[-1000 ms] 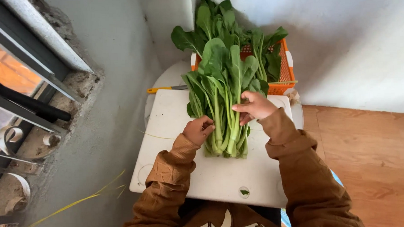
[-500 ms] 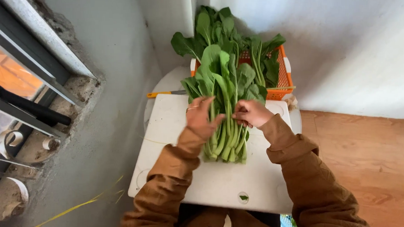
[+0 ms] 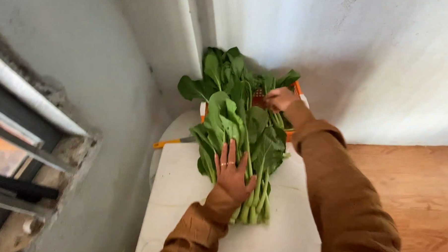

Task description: The person gathers leafy green vegetables from an orange basket and arranges them into a neat bunch on a white cutting board. They then use a yellow rubber band to tie the stems together, securing the bundle.

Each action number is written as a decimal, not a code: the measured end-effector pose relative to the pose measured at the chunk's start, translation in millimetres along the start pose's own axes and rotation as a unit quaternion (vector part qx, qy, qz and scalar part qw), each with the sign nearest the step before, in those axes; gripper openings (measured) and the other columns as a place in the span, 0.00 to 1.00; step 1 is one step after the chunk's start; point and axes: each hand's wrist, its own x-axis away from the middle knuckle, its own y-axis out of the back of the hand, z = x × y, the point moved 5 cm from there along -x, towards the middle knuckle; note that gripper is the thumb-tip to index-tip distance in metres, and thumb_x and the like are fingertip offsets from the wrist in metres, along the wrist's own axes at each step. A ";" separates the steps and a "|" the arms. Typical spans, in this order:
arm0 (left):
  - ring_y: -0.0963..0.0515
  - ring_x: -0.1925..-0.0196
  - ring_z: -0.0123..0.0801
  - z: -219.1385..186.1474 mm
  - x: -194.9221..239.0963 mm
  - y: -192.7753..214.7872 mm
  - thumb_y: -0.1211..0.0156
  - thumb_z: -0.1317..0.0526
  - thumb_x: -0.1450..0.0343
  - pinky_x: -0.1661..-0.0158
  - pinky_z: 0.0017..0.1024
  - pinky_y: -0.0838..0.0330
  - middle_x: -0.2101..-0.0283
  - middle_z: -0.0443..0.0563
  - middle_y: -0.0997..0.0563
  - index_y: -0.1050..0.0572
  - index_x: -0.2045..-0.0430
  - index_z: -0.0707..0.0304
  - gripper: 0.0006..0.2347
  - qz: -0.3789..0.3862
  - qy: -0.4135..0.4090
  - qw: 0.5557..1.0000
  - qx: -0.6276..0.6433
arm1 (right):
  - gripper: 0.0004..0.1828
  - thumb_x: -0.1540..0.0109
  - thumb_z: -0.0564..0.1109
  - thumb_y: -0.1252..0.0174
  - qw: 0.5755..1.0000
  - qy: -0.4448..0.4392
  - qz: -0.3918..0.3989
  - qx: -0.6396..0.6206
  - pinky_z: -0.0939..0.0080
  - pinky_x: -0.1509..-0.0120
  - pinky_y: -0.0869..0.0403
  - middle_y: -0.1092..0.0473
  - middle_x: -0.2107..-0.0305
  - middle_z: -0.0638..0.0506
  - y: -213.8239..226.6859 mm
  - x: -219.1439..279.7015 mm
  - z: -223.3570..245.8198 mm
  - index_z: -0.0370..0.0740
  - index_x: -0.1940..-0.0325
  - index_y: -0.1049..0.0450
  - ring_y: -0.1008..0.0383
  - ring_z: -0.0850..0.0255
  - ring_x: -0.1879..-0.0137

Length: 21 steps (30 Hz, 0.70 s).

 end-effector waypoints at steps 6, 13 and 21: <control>0.45 0.25 0.66 -7.4 -1.3 14.9 0.45 0.49 0.32 0.33 0.68 0.51 0.27 0.71 0.45 0.24 0.50 0.72 0.24 -0.108 -0.012 0.994 0.018 | 0.16 0.41 0.51 0.37 0.953 -0.089 0.053 0.283 0.59 0.37 0.28 0.25 0.43 0.59 -71.3 -118.9 -57.5 0.51 0.50 0.16 0.26 0.62 0.39; 0.50 0.24 0.67 -9.0 -4.0 13.4 0.46 0.48 0.30 0.34 0.68 0.53 0.25 0.71 0.49 0.28 0.43 0.71 0.27 -0.042 0.002 0.999 0.011 | 0.29 0.49 0.49 0.33 0.920 -0.350 -0.118 -0.134 0.53 0.46 0.28 0.24 0.53 0.45 -94.6 67.5 62.1 0.41 0.44 0.22 0.24 0.51 0.50; 0.53 0.23 0.67 -6.8 -0.8 8.4 0.51 0.46 0.28 0.33 0.69 0.55 0.25 0.72 0.52 0.33 0.36 0.69 0.29 -0.017 -0.004 1.000 0.002 | 0.14 0.43 0.42 0.35 0.968 -0.235 -0.080 0.041 0.57 0.58 0.26 0.23 0.62 0.44 -54.3 -29.1 19.6 0.36 0.54 0.24 0.23 0.55 0.58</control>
